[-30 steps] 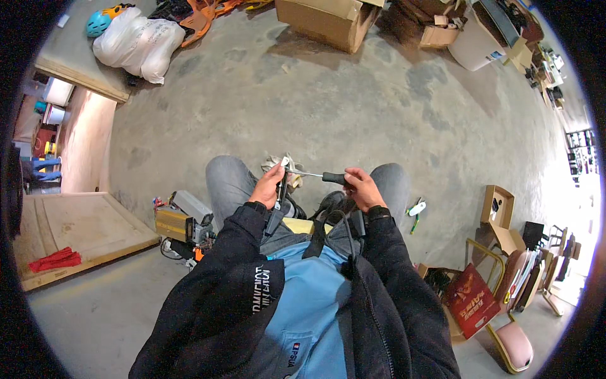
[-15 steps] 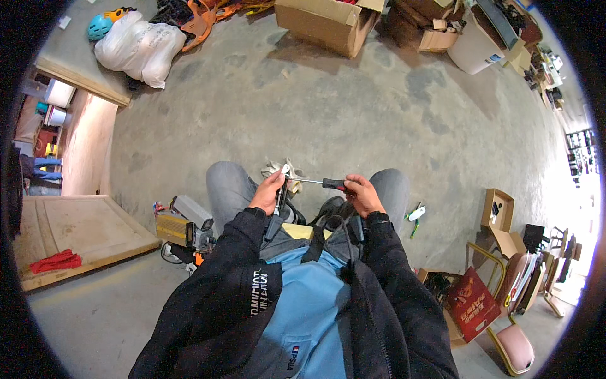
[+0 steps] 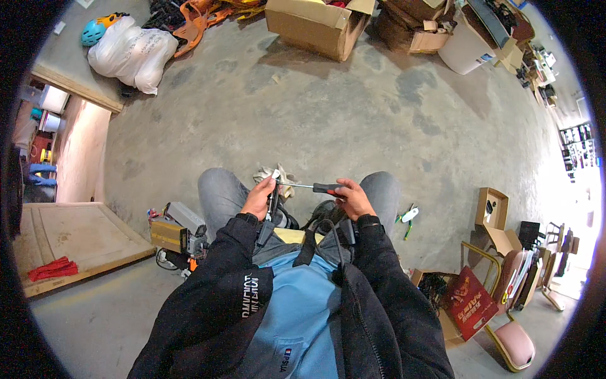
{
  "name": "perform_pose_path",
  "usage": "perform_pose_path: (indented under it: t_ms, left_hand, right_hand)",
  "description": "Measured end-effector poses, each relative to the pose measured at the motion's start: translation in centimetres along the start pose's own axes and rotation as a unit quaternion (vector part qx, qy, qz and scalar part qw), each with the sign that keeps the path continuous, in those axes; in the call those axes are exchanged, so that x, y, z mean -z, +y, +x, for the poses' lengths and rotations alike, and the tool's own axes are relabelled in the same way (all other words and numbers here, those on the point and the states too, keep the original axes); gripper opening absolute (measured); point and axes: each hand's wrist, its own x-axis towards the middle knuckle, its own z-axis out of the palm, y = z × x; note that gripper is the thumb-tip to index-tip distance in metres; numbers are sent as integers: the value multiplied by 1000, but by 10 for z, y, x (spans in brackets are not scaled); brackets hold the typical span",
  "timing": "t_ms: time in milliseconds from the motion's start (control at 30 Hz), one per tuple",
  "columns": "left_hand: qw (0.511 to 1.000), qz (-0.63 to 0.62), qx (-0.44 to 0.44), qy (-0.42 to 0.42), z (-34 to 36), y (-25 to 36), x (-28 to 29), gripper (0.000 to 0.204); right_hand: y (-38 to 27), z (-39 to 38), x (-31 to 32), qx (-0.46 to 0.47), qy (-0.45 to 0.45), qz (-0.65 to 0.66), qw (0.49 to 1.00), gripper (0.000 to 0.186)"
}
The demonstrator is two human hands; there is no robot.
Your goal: Repairing a small white and black mechanical or electrical component using a screwdriver.
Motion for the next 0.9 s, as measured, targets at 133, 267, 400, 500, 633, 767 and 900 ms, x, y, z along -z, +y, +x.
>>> perform_pose_path:
  t_ms: [133, 267, 400, 500, 633, 767, 900]
  left_hand:
    - [1000, 5, 1, 4, -1, 1, -2, 36]
    - [1000, 7, -16, 12, 0, 0, -3, 37]
    - [1000, 16, 0, -4, 0, 0, 2, 37]
    - [1000, 29, -1, -2, 1, 0, 2, 36]
    - [1000, 5, -3, 15, -2, 2, -3, 37]
    - [1000, 19, -1, 13, 0, 0, 0, 38]
    - [1000, 24, 7, -1, 1, 0, 1, 33]
  right_hand:
    - [-7, -3, -6, -39, -14, 35, 999, 26]
    - [-2, 4, 7, -89, -36, 1, 995, 26]
    - [-1, 2, 3, -28, -17, -10, 999, 27]
    - [1, 4, 6, -5, -27, 12, 1000, 28]
    - [-11, -4, -4, -67, -19, 46, 997, 27]
    - [-7, 0, 0, -53, -23, 21, 998, 25]
    - [1, 5, 7, -28, -24, 48, 998, 24]
